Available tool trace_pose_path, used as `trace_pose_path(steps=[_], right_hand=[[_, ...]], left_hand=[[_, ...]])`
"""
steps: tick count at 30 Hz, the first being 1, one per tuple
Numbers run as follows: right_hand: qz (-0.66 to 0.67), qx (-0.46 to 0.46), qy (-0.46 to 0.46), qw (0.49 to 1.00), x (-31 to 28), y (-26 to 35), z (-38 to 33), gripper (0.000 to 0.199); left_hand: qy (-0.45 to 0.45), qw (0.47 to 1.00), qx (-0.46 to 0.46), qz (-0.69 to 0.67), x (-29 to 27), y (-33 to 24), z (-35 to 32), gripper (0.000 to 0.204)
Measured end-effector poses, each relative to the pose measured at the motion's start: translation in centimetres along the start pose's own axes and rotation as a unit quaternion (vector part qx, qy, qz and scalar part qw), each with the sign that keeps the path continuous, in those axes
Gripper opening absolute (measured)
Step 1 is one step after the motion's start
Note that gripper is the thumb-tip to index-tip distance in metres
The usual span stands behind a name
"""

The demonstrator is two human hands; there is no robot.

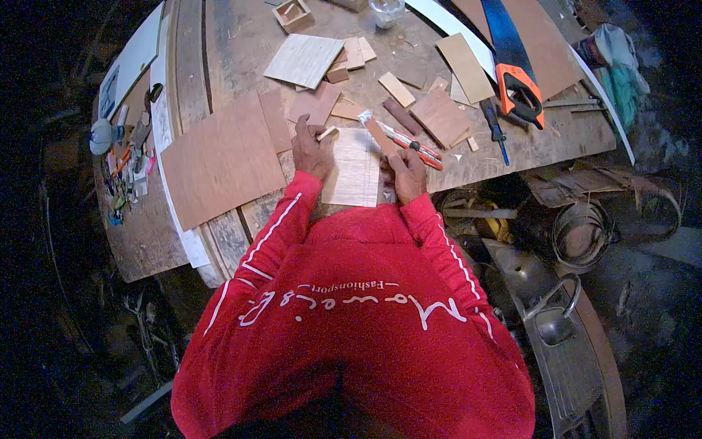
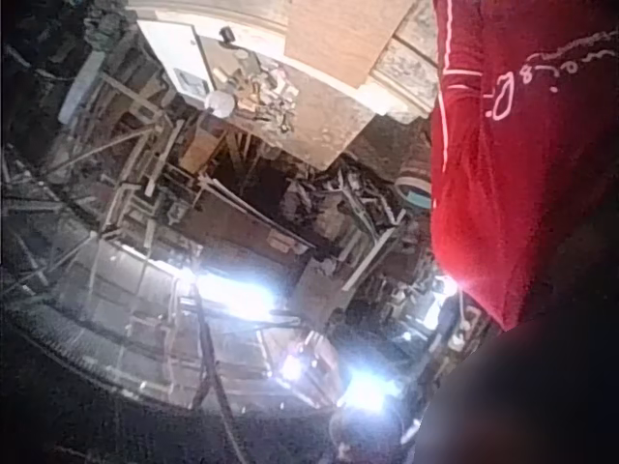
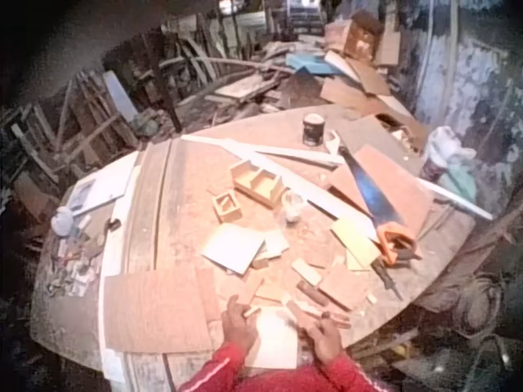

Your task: Marking and dry-fitting wooden pieces for a small assembly at a workbench.

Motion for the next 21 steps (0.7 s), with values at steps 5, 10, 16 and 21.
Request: trace_pose_path(steps=[5,10,16,21], right_hand=[[0.037,0.004,-0.003,0.999,-0.2,0.1,0.3,0.020],[0.033,0.002,-0.023,0.999,-0.9,-0.3,0.9,0.019],[-0.009,-0.053,-0.065,0.996,-2.0,-0.1,2.1,0.017],[-0.021,-0.069,-0.060,0.996,-2.1,0.8,2.2,0.016]], left_hand=[[-0.044,0.995,0.042,0.073,-2.0,-0.1,-1.0,0.076],[0.066,0.996,-0.057,0.011,-2.1,1.4,-2.9,0.085],[0.095,0.991,-0.071,0.055,-2.0,1.6,-3.0,0.089],[0.095,0.991,-0.072,0.060,-1.9,1.3,-2.6,0.076]])
Point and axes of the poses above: each hand's wrist, its own z-axis towards the middle knuckle, its own x-axis out of the palm, y = z × x, the point moved 4 cm from there along z, towards the middle knuckle, and after that the axes turned 15 degrees about z, right-handed, at the moved point
